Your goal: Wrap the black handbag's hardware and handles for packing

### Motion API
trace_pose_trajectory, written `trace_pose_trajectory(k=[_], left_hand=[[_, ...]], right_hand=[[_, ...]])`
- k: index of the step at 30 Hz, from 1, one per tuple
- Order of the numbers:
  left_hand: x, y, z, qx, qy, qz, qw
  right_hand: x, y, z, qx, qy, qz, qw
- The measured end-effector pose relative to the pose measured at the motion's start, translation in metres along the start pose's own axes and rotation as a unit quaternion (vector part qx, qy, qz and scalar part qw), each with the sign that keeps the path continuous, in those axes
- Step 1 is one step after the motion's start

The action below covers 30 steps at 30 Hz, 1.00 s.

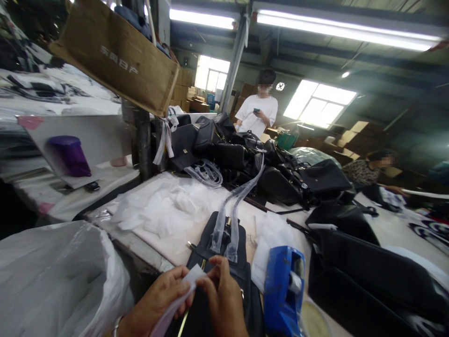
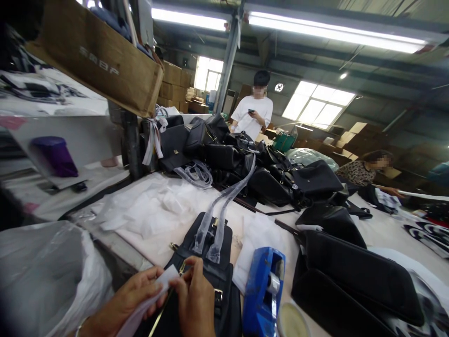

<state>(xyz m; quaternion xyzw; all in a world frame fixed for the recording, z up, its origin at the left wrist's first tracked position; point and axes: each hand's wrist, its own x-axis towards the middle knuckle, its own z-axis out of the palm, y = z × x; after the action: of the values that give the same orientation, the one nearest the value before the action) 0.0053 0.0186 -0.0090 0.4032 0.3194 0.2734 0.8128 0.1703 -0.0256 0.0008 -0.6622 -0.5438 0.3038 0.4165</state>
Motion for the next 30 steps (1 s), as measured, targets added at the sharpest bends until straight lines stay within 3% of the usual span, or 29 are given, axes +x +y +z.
trace_pose_trajectory(k=[4, 10, 13, 16, 19, 22, 24, 27, 30], left_hand=[[0.002, 0.004, -0.006, -0.117, -0.053, -0.038, 0.991], [0.009, -0.002, -0.015, -0.203, -0.06, -0.064, 0.975], [0.009, -0.002, -0.01, -0.139, -0.046, -0.047, 0.988], [0.008, -0.006, -0.001, 0.001, -0.014, 0.001, 1.0], [0.006, -0.014, 0.003, 0.165, 0.052, 0.078, 0.982], [0.004, -0.019, 0.003, 0.243, 0.106, 0.113, 0.958], [0.003, -0.017, 0.001, 0.212, 0.101, 0.09, 0.968], [0.002, -0.01, -0.003, 0.059, 0.045, 0.016, 0.997], [0.001, -0.004, -0.007, -0.108, -0.024, -0.038, 0.993]], right_hand=[[0.004, 0.013, 0.018, 0.146, -0.02, 0.017, 0.989], [0.007, 0.013, 0.015, 0.178, -0.108, -0.026, 0.978], [0.008, 0.009, 0.005, 0.208, -0.133, -0.016, 0.969], [0.007, 0.005, 0.004, 0.153, -0.114, -0.011, 0.982], [0.007, 0.001, 0.013, 0.05, -0.078, -0.012, 0.996], [0.007, 0.001, 0.024, 0.038, -0.048, -0.001, 0.998], [0.007, 0.004, 0.028, 0.108, -0.064, 0.004, 0.992], [0.008, 0.01, 0.029, 0.25, -0.124, 0.01, 0.96], [0.012, 0.015, 0.025, 0.324, -0.157, 0.015, 0.933]])
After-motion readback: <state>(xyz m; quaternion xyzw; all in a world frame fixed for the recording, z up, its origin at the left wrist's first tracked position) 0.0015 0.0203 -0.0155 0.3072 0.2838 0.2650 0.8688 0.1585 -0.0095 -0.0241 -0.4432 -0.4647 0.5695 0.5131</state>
